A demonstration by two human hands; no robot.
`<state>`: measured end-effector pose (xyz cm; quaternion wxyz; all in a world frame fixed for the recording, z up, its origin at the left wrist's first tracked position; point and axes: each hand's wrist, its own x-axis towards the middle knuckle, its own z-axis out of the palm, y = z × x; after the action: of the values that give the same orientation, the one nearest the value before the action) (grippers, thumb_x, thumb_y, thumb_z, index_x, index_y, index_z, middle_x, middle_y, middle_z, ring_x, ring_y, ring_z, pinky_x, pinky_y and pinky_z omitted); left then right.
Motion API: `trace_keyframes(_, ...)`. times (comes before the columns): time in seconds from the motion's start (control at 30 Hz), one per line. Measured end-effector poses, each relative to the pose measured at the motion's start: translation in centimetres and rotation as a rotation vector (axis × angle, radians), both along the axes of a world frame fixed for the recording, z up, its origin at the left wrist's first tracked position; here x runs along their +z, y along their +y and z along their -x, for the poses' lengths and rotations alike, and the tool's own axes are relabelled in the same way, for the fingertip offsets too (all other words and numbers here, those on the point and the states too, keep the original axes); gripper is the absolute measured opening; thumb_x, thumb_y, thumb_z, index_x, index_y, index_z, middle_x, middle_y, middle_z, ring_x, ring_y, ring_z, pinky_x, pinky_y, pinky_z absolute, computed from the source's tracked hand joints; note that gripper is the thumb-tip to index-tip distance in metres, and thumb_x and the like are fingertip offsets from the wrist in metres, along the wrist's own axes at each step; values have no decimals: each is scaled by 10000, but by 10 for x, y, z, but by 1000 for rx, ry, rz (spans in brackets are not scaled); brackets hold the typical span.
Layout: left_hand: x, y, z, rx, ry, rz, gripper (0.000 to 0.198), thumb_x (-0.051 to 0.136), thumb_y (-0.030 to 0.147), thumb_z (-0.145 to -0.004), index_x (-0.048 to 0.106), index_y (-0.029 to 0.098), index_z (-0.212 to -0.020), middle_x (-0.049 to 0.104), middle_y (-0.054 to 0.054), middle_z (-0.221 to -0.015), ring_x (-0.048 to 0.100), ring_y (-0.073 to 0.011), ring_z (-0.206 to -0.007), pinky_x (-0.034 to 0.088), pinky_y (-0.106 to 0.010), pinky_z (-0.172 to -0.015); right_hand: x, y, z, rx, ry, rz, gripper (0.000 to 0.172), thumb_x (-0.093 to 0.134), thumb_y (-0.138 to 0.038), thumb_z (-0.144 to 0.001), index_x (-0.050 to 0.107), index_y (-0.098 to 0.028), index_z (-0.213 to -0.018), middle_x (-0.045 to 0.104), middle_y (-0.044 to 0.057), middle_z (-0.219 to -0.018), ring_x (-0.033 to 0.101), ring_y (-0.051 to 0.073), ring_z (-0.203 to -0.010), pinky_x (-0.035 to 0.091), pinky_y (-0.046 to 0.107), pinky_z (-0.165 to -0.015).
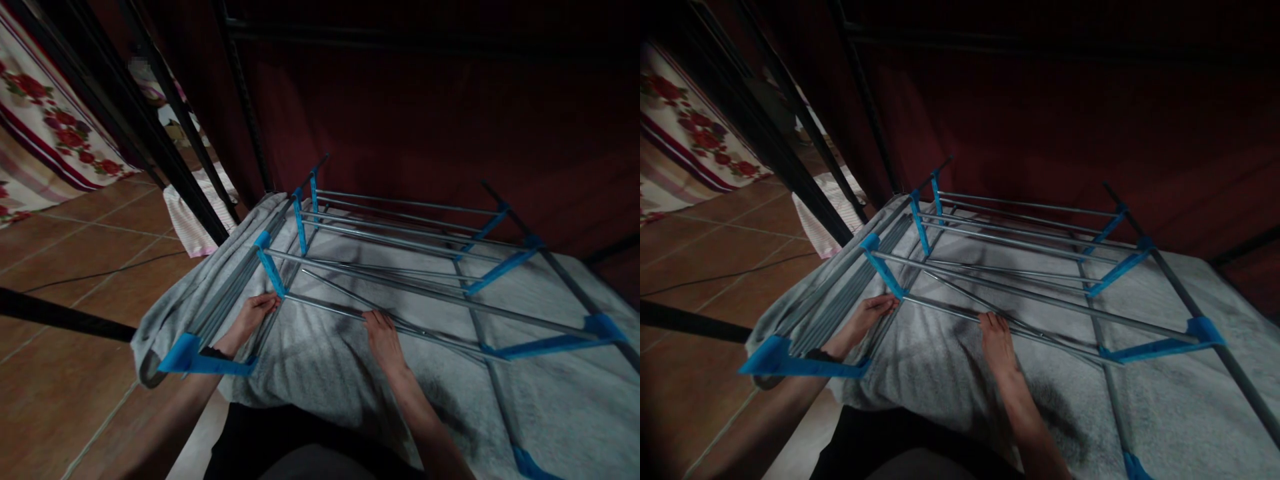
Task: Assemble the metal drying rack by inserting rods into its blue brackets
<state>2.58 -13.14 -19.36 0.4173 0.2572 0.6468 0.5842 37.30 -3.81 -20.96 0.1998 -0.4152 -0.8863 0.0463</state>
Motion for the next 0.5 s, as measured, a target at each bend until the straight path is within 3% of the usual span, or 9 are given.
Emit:
trace_keyframes(0.33,8,-2,-2,-54,42,18,534,914,527,-491,801,142,-843,759,-86,-863,646,-213,-809,516,-326,-799,12,10,-2,34,-42,165,212,467,-124,-988,649,-221,-1041,718,64,-1027,653,213,-926,475,335,-885)
trace_keyframes(0.5,7,0,1,-66,98,63,642,886,609,-462,779,137,-884,777,-101,-925,684,-253,-882,548,-370,-871,16,10,1,24,-50,229,190,503,-124,-987,652,-206,-1072,713,66,-1060,659,210,-974,483,322,-894)
